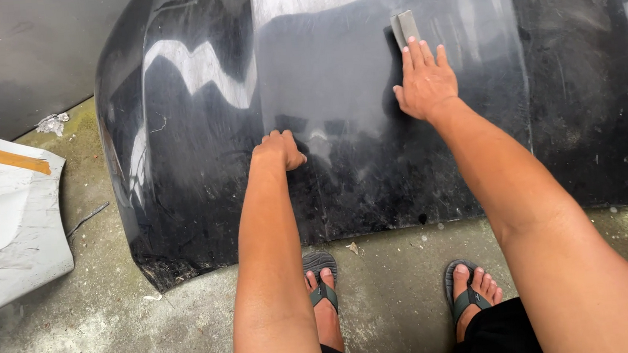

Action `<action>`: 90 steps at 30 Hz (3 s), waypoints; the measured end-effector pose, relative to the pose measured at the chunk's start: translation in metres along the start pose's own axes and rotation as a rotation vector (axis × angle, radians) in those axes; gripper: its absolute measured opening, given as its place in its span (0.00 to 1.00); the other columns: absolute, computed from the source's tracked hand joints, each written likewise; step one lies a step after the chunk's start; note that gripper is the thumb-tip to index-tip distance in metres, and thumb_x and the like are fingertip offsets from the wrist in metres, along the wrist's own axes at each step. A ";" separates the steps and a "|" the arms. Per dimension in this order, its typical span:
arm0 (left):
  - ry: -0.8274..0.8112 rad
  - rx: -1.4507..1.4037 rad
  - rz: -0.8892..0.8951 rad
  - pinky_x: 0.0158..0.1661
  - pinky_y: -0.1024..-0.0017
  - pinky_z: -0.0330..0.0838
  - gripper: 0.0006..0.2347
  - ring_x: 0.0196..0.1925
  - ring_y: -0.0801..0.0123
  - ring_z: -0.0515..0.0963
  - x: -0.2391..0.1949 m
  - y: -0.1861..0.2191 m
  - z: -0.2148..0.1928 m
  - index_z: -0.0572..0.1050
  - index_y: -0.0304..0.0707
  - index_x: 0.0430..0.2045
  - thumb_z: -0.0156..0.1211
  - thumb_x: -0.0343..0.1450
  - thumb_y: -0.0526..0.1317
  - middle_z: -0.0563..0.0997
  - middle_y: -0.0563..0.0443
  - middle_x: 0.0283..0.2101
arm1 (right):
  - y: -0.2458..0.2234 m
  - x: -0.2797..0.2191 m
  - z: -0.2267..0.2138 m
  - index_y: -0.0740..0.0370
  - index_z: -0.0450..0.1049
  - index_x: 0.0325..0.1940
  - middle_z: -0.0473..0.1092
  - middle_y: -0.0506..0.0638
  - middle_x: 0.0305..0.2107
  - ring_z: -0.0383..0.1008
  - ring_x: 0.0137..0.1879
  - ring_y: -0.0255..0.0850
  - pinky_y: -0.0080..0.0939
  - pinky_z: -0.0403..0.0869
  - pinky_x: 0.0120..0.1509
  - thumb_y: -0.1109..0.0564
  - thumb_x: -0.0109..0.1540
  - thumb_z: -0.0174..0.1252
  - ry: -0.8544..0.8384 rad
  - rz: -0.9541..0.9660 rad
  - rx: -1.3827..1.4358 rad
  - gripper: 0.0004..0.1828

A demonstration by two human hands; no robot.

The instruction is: The person sands the surface of a black car hood using a sanding block held in the right hand while the left hand stabilizes the surface. The person transitions from standing to sitting cross-legged on the floor while continuing to sand the hood.

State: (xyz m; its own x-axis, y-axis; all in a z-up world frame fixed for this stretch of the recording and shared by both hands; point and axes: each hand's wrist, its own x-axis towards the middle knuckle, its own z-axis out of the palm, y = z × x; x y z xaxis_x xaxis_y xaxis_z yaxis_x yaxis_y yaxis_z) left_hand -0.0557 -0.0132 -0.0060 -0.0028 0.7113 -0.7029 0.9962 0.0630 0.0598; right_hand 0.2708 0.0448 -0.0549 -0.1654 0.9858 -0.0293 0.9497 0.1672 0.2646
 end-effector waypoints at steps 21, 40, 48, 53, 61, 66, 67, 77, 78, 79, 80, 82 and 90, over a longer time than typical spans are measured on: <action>0.146 0.042 0.096 0.71 0.49 0.55 0.37 0.80 0.54 0.46 0.052 0.012 0.031 0.49 0.45 0.75 0.59 0.71 0.52 0.36 0.45 0.80 | 0.004 -0.018 0.039 0.57 0.48 0.82 0.46 0.54 0.79 0.44 0.83 0.47 0.66 0.44 0.83 0.32 0.67 0.43 0.085 -0.182 0.106 0.45; 0.078 0.046 0.087 0.72 0.48 0.52 0.37 0.80 0.52 0.45 0.044 0.025 0.025 0.47 0.43 0.76 0.55 0.72 0.52 0.36 0.44 0.80 | -0.096 -0.053 -0.008 0.68 0.55 0.77 0.52 0.64 0.75 0.49 0.81 0.58 0.61 0.50 0.81 0.33 0.66 0.50 0.168 -0.381 0.031 0.46; 0.084 0.051 0.078 0.71 0.47 0.53 0.37 0.80 0.51 0.47 0.057 0.019 0.032 0.49 0.43 0.75 0.56 0.71 0.51 0.39 0.44 0.80 | -0.072 -0.049 -0.015 0.57 0.60 0.77 0.57 0.52 0.75 0.52 0.81 0.44 0.58 0.50 0.82 0.39 0.66 0.51 0.220 -0.603 -0.028 0.38; 0.072 0.023 0.066 0.72 0.48 0.52 0.36 0.79 0.51 0.49 0.069 0.009 0.035 0.51 0.41 0.74 0.56 0.69 0.46 0.41 0.43 0.80 | -0.016 -0.031 0.026 0.59 0.54 0.80 0.51 0.54 0.78 0.49 0.82 0.48 0.64 0.47 0.82 0.36 0.68 0.46 0.132 -0.294 0.050 0.41; 0.068 0.019 0.037 0.71 0.49 0.53 0.34 0.78 0.52 0.52 0.048 0.010 0.026 0.54 0.40 0.73 0.54 0.67 0.40 0.44 0.44 0.79 | 0.050 -0.018 0.083 0.65 0.42 0.82 0.38 0.62 0.79 0.37 0.83 0.56 0.73 0.34 0.82 0.28 0.67 0.33 -0.203 0.181 0.074 0.49; 0.060 0.018 0.050 0.71 0.49 0.53 0.34 0.78 0.50 0.52 0.037 0.015 0.022 0.55 0.37 0.73 0.52 0.67 0.38 0.45 0.43 0.79 | 0.036 -0.028 0.054 0.67 0.43 0.82 0.39 0.63 0.79 0.36 0.84 0.57 0.71 0.35 0.82 0.31 0.69 0.35 -0.228 0.181 0.101 0.48; 0.060 0.021 0.051 0.71 0.49 0.53 0.34 0.78 0.50 0.52 0.033 0.017 0.021 0.55 0.37 0.73 0.52 0.67 0.38 0.45 0.43 0.79 | 0.028 -0.030 0.045 0.67 0.43 0.82 0.39 0.63 0.79 0.36 0.84 0.57 0.71 0.35 0.82 0.31 0.69 0.35 -0.229 0.183 0.103 0.48; 0.046 0.055 0.052 0.71 0.49 0.54 0.34 0.78 0.49 0.53 0.041 0.016 0.022 0.54 0.37 0.73 0.53 0.68 0.44 0.45 0.43 0.79 | -0.059 -0.061 0.001 0.64 0.55 0.78 0.50 0.59 0.77 0.48 0.82 0.51 0.57 0.47 0.83 0.37 0.66 0.50 0.125 -0.492 -0.035 0.43; 0.051 0.056 0.055 0.71 0.49 0.54 0.34 0.78 0.49 0.53 0.039 0.016 0.022 0.55 0.37 0.73 0.53 0.68 0.44 0.46 0.42 0.79 | -0.066 -0.063 0.004 0.63 0.55 0.78 0.50 0.56 0.77 0.47 0.82 0.48 0.55 0.48 0.83 0.38 0.66 0.50 0.140 -0.612 -0.053 0.42; 0.050 0.056 0.057 0.71 0.49 0.54 0.34 0.78 0.49 0.53 0.038 0.017 0.021 0.55 0.37 0.73 0.53 0.68 0.44 0.46 0.42 0.79 | -0.064 -0.063 0.003 0.63 0.55 0.78 0.50 0.56 0.77 0.47 0.82 0.48 0.55 0.48 0.83 0.38 0.66 0.50 0.139 -0.611 -0.054 0.42; 0.051 0.055 0.052 0.71 0.49 0.54 0.34 0.78 0.50 0.53 0.036 0.017 0.020 0.55 0.38 0.73 0.53 0.68 0.45 0.46 0.43 0.79 | -0.064 -0.063 0.002 0.62 0.56 0.77 0.51 0.56 0.77 0.48 0.82 0.47 0.54 0.48 0.83 0.39 0.66 0.49 0.152 -0.650 -0.068 0.40; 0.052 0.050 0.045 0.71 0.49 0.54 0.34 0.78 0.50 0.53 0.035 0.017 0.020 0.55 0.38 0.73 0.53 0.68 0.45 0.46 0.43 0.79 | -0.055 -0.060 -0.001 0.62 0.57 0.77 0.52 0.55 0.76 0.49 0.82 0.45 0.53 0.48 0.83 0.41 0.67 0.48 0.164 -0.691 -0.083 0.38; 0.061 0.031 0.039 0.71 0.49 0.54 0.35 0.78 0.50 0.53 0.047 0.010 0.024 0.55 0.38 0.73 0.56 0.69 0.47 0.45 0.43 0.79 | 0.028 -0.039 0.032 0.64 0.49 0.81 0.47 0.60 0.78 0.45 0.83 0.53 0.65 0.39 0.83 0.30 0.71 0.34 -0.048 0.010 0.039 0.45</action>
State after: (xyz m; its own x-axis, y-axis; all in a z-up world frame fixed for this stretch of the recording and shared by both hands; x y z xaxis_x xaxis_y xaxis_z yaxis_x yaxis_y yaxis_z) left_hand -0.0438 0.0041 -0.0557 0.0313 0.7544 -0.6556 0.9979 0.0138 0.0635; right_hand 0.3123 0.0120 -0.0770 -0.1434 0.9870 -0.0732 0.9612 0.1565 0.2271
